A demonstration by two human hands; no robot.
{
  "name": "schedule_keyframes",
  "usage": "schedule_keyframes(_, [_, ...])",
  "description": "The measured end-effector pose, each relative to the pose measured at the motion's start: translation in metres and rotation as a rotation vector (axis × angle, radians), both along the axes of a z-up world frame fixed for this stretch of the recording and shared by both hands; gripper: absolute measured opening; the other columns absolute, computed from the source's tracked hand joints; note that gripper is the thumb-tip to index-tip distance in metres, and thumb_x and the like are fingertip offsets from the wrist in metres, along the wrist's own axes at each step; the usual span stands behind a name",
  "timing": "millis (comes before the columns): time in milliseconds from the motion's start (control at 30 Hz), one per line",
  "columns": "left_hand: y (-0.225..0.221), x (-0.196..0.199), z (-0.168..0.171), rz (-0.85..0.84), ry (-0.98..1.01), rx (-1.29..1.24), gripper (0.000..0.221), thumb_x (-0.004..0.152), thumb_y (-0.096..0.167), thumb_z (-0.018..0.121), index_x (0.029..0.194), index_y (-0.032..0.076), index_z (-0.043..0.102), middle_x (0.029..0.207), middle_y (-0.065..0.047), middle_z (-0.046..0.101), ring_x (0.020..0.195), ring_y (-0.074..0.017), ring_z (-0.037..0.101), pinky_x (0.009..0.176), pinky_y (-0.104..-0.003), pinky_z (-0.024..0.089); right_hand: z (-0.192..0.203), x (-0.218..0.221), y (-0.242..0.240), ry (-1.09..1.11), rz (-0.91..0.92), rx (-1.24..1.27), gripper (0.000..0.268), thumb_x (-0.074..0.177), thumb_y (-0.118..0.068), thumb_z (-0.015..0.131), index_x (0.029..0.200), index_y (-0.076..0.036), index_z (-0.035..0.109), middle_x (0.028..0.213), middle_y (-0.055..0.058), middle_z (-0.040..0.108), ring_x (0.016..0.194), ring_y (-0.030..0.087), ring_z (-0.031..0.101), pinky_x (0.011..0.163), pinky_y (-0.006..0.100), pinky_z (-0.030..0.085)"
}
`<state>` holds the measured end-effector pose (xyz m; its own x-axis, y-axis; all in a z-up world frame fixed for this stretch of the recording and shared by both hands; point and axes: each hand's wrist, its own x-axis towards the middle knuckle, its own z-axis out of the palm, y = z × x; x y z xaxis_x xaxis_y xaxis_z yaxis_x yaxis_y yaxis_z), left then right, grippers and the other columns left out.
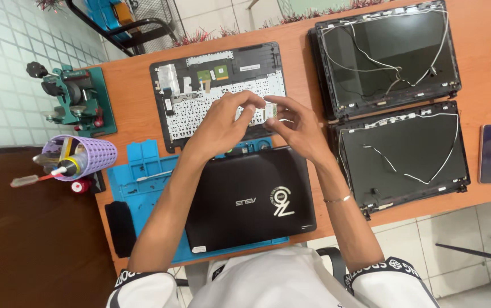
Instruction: The person manipulates internal components of a laptop by hand, connecting cables to the motherboard, and later places a small electronic component onto the internal board.
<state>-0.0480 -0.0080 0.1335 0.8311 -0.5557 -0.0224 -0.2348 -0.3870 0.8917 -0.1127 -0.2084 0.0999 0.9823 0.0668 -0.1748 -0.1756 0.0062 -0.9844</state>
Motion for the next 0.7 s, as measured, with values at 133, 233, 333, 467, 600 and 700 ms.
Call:
schedule_keyframes(133, [0.001,-0.032,0.027,-0.046,-0.079,-0.003,0.022,0.100,0.014,0.054,0.113,0.006,0.069,0.106,-0.011,0.075,0.102,-0.0298,0.066,0.094,-0.042,0.050,0.006,-0.034,-0.005,-0.072,-0.030,-0.055,0.040,0.092,0.001,0.075,0.131,-0.001,0.065,0.092,0.000,0.064,0.090,0.009,0.067,0.083,0.026,0.059])
schedule_keyframes(233, [0.006,-0.064,0.029,-0.083,-0.208,0.065,0.021,0.099,0.013,0.056,0.112,0.007,0.071,0.100,-0.008,0.076,0.098,-0.0293,0.066,0.092,-0.044,0.045,-0.006,-0.064,-0.005,-0.090,-0.039,-0.037,0.040,0.091,0.000,0.077,0.130,-0.001,0.067,0.094,0.001,0.066,0.090,0.009,0.065,0.082,0.026,0.058])
schedule_keyframes(333, [0.017,-0.096,0.015,-0.110,-0.401,-0.018,0.018,0.101,0.013,0.059,0.114,0.006,0.069,0.110,-0.008,0.073,0.102,-0.0296,0.064,0.095,-0.042,0.045,-0.024,-0.095,-0.003,-0.133,-0.040,-0.139,0.041,0.089,-0.001,0.081,0.128,-0.002,0.070,0.097,0.003,0.065,0.088,0.009,0.061,0.081,0.025,0.056])
schedule_keyframes(467, [0.035,-0.133,-0.023,-0.093,-0.420,0.151,0.011,0.099,0.018,0.066,0.104,0.009,0.070,0.099,-0.006,0.070,0.098,-0.0285,0.063,0.089,-0.042,0.045,-0.052,-0.127,-0.001,-0.237,-0.026,-0.339,0.040,0.086,-0.003,0.080,0.125,-0.004,0.071,0.104,0.005,0.071,0.093,0.012,0.066,0.087,0.027,0.058])
schedule_keyframes(600, [0.048,-0.175,-0.072,-0.114,-0.394,0.224,0.025,0.092,0.027,0.073,0.108,0.008,0.071,0.104,-0.006,0.069,0.101,-0.0263,0.062,0.092,-0.043,0.044,-0.074,-0.161,-0.003,-0.382,0.000,-0.515,0.038,0.086,-0.007,0.082,0.122,-0.004,0.071,0.110,0.008,0.073,0.102,0.020,0.070,0.091,0.034,0.055])
schedule_keyframes(700, [0.058,-0.215,-0.098,-0.118,-0.371,0.281,0.047,0.084,0.035,0.080,0.119,0.007,0.068,0.122,-0.009,0.063,0.115,-0.0286,0.057,0.098,-0.046,0.041,-0.085,-0.187,-0.002,-0.371,-0.035,-0.570,0.038,0.085,-0.010,0.083,0.121,-0.006,0.072,0.119,0.009,0.071,0.113,0.024,0.069,0.099,0.036,0.054])
